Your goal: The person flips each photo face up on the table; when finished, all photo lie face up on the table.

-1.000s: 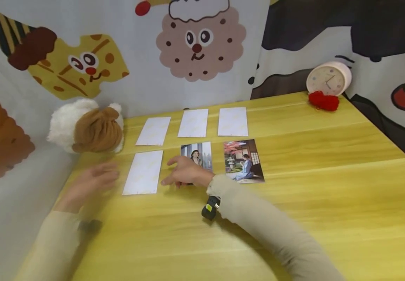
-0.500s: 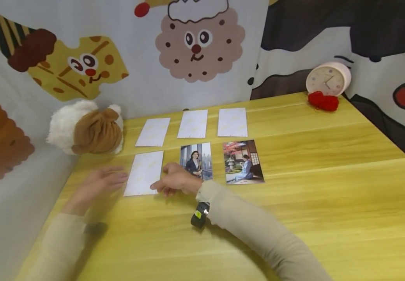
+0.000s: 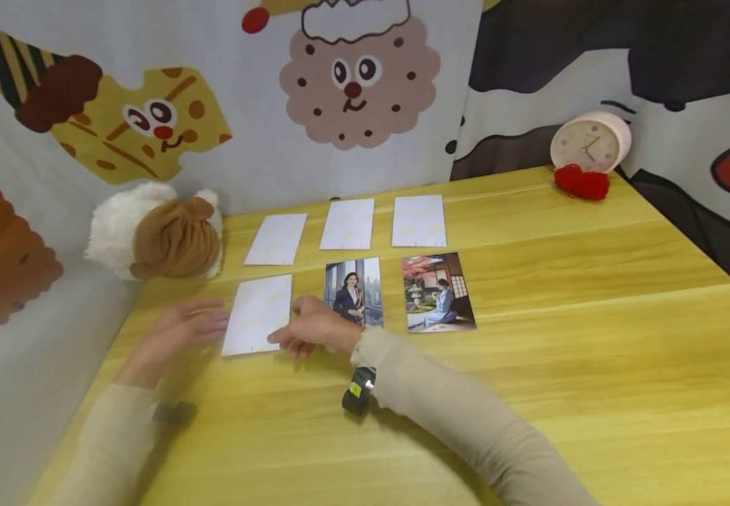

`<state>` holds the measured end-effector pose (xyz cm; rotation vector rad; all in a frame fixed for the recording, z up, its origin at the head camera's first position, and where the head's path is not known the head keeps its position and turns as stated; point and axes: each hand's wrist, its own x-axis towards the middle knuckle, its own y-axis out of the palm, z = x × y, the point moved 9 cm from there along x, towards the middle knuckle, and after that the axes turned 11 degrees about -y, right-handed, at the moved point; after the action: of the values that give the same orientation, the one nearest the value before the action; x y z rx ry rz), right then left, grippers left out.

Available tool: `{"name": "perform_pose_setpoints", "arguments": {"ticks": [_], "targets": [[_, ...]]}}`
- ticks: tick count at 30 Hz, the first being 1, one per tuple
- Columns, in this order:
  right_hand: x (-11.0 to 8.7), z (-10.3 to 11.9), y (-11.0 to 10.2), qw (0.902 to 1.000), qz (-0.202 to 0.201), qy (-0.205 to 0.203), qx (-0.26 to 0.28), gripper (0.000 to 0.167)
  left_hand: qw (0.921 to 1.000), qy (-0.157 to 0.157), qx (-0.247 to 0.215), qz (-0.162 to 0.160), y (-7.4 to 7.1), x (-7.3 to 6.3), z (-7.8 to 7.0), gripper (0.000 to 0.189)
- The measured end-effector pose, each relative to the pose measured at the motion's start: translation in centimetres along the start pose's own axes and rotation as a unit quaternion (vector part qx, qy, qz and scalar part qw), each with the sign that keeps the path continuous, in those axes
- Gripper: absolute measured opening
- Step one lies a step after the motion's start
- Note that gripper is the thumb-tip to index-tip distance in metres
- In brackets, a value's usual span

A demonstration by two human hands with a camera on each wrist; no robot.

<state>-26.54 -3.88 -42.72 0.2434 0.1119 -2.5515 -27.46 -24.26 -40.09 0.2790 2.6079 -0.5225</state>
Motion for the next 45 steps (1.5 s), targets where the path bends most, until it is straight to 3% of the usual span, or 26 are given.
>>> {"name": "perform_pose_setpoints", "arguments": {"ticks": [11, 19, 32, 38, 45], "targets": [[0.1, 0.0, 0.0, 1.0000, 0.007, -0.006, -0.003, 0.092, 0.9982, 0.010, 0.057, -0.012, -0.6, 0.5, -0.8, 0.055], [0.2, 0.1, -0.1, 1.0000, 0.004, -0.004, 0.005, 0.090, 0.9971, 0.042, 0.060, -0.018, -0.6, 0.3, -1.6, 0.053], [0.2, 0.2, -0.2, 1.0000, -0.002, -0.004, 0.005, 0.087, 0.9945, 0.067, 0.061, -0.052, -0.8, 0.5, -1.4, 0.052], [0.2, 1.3, -1.4, 0.9966, -0.042, -0.050, -0.049, 0.082, 0.9954, 0.066, 0.038, -0.059, -1.3, 0.4, -1.2, 0.053], [-0.1, 3.6, -2.5, 0.9786, -0.079, -0.132, -0.136, 0.075, 0.9958, 0.071, 0.013, -0.056, -1.1, -0.3, -1.7, 0.054]]}}
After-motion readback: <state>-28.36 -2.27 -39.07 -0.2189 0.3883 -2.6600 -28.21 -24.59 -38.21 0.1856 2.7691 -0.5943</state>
